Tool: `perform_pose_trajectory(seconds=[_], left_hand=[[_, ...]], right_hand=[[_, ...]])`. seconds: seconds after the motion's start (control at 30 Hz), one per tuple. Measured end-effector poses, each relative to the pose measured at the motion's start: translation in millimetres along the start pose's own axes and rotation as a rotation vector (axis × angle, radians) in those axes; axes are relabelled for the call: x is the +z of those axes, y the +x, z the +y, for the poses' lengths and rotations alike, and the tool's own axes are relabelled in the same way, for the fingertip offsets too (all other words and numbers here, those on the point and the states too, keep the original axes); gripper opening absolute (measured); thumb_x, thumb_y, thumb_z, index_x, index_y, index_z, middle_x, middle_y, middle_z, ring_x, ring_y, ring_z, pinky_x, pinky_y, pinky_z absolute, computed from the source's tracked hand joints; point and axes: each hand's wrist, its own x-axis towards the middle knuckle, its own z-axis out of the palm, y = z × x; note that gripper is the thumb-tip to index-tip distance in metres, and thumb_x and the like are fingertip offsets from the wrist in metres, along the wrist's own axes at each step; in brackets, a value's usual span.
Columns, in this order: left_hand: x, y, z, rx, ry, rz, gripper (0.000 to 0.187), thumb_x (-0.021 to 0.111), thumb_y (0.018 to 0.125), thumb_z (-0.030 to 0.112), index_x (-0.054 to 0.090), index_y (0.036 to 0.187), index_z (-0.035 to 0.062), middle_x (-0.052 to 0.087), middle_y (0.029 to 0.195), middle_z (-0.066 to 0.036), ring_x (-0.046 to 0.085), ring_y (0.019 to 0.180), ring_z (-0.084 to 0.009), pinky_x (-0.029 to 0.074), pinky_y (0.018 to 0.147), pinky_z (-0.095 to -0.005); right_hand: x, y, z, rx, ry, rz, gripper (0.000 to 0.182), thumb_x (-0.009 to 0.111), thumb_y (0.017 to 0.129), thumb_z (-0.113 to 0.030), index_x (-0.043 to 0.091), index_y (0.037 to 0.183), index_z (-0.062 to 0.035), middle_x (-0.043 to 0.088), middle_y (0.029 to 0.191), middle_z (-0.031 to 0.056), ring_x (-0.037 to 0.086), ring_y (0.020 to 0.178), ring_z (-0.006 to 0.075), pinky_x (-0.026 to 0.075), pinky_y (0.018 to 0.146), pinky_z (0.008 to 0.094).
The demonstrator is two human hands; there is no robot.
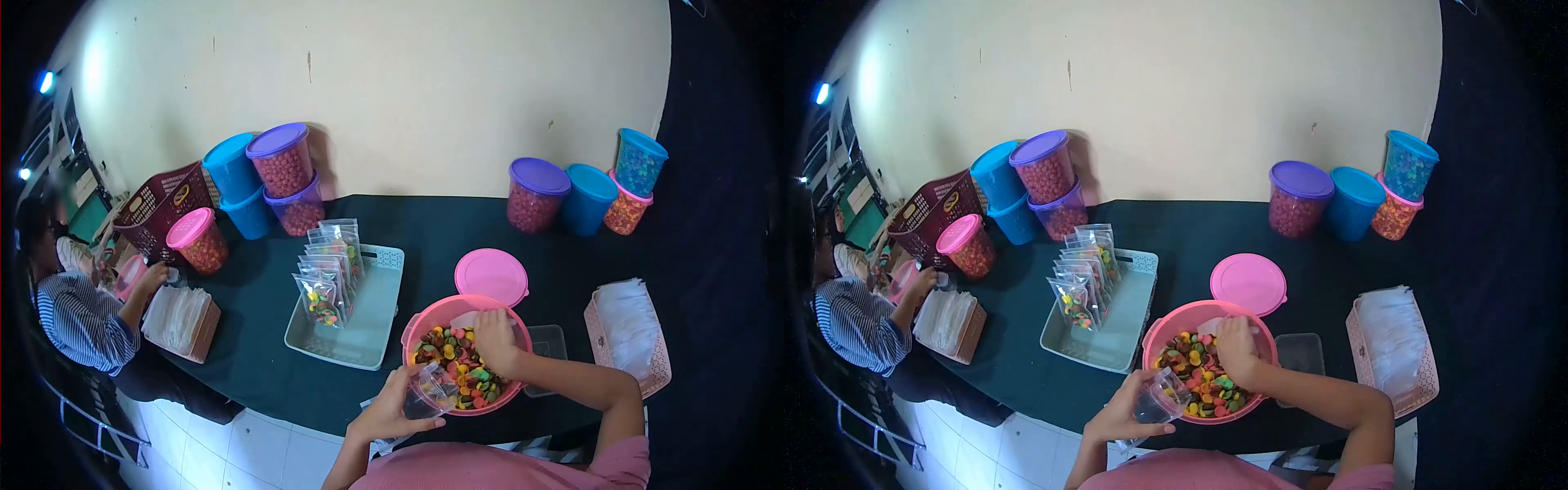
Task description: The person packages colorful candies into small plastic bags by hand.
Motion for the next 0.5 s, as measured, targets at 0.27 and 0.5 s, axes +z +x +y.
perform_pose_trajectory(seconds=[0.27, 0.5], left_hand=[[0.8, -1.3, -2.1, 0.035, -0.092, 0.057, 0.085, 0.078, 0.057, 0.033, 0.034, 0.121, 0.0005, 0.045, 0.102, -0.015, 0.045, 0.097, -0.0266, 0.036, 0.085, -0.034], [-4.9, 1.4, 0.5, 0.03, -0.035, 0.047, 0.084, 0.078, 0.057, 0.033, 0.035, 0.121, -0.0006, 0.047, 0.102, -0.015, 0.05, 0.094, -0.0247, 0.04, 0.082, -0.0331]], right_hand=[[-9.2, -6.6, 16.0, -0.045, 0.639, -0.264, 0.034, 0.049, 0.071, -0.015, 0.046, 0.099, 0.0048, 0.059, 0.08, 0.0144, 0.057, 0.075, 0.0261, 0.033, 0.072, 0.0385], [-6.0, 1.7, 15.4, -0.042, 1.005, -0.472, 0.038, 0.048, 0.073, -0.016, 0.038, 0.103, 0.0039, 0.058, 0.083, 0.0233, 0.058, 0.083, 0.0338, 0.032, 0.076, 0.0411]])
